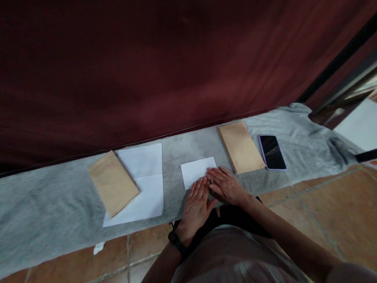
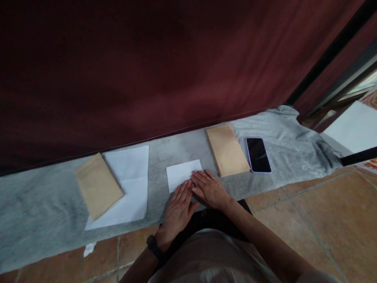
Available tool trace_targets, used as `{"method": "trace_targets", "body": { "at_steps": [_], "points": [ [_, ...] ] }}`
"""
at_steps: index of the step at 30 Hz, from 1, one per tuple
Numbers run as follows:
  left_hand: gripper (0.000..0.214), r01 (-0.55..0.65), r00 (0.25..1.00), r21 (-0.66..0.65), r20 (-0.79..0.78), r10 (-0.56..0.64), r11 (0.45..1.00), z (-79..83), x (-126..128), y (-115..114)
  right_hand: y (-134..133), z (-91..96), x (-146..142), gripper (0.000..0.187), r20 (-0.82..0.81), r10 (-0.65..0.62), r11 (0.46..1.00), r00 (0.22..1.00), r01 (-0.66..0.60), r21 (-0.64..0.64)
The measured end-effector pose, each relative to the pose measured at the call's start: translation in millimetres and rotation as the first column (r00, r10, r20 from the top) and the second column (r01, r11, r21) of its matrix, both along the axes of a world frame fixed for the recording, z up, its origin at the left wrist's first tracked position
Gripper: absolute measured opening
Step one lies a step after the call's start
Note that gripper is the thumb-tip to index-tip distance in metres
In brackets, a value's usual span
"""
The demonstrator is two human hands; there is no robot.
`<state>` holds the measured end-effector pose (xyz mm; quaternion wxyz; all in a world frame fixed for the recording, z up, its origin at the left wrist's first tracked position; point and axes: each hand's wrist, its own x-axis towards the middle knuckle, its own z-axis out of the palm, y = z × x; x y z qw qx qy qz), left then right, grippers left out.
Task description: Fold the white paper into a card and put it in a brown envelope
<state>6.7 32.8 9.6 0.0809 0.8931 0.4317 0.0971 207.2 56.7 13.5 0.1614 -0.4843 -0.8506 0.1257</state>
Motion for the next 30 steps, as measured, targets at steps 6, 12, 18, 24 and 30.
{"method": "trace_targets", "body": {
  "at_steps": [6,12,18,24,30],
  "points": [
    [0.061,-0.009,1.000,0.005,0.000,0.009,1.000,1.5,0.1,-0.6,36.7,-6.8,-1.8,0.048,0.028,-0.056,0.998,0.998,0.055,0.028],
    [0.062,-0.005,1.000,0.055,-0.013,0.006,0.998,3.6,0.8,-1.2,54.9,-1.4,-6.3,0.050,0.012,-0.133,0.990,0.991,0.132,0.049],
    [0.057,-0.010,1.000,0.088,-0.006,0.011,0.996,-1.9,2.4,-4.1,25.7,2.4,-12.1,0.048,-0.093,0.121,0.992,0.988,-0.122,-0.011],
    [0.055,-0.005,1.000,0.085,-0.003,0.005,0.996,-2.0,2.9,-4.3,21.5,-2.9,-12.8,0.048,-0.098,0.156,0.986,0.983,-0.162,-0.049],
    [0.057,-0.005,1.000,0.100,-0.016,0.007,0.995,-2.4,2.1,-3.6,45.4,-8.6,-14.2,0.047,-0.065,0.115,0.993,0.991,-0.116,-0.006]
  ]
}}
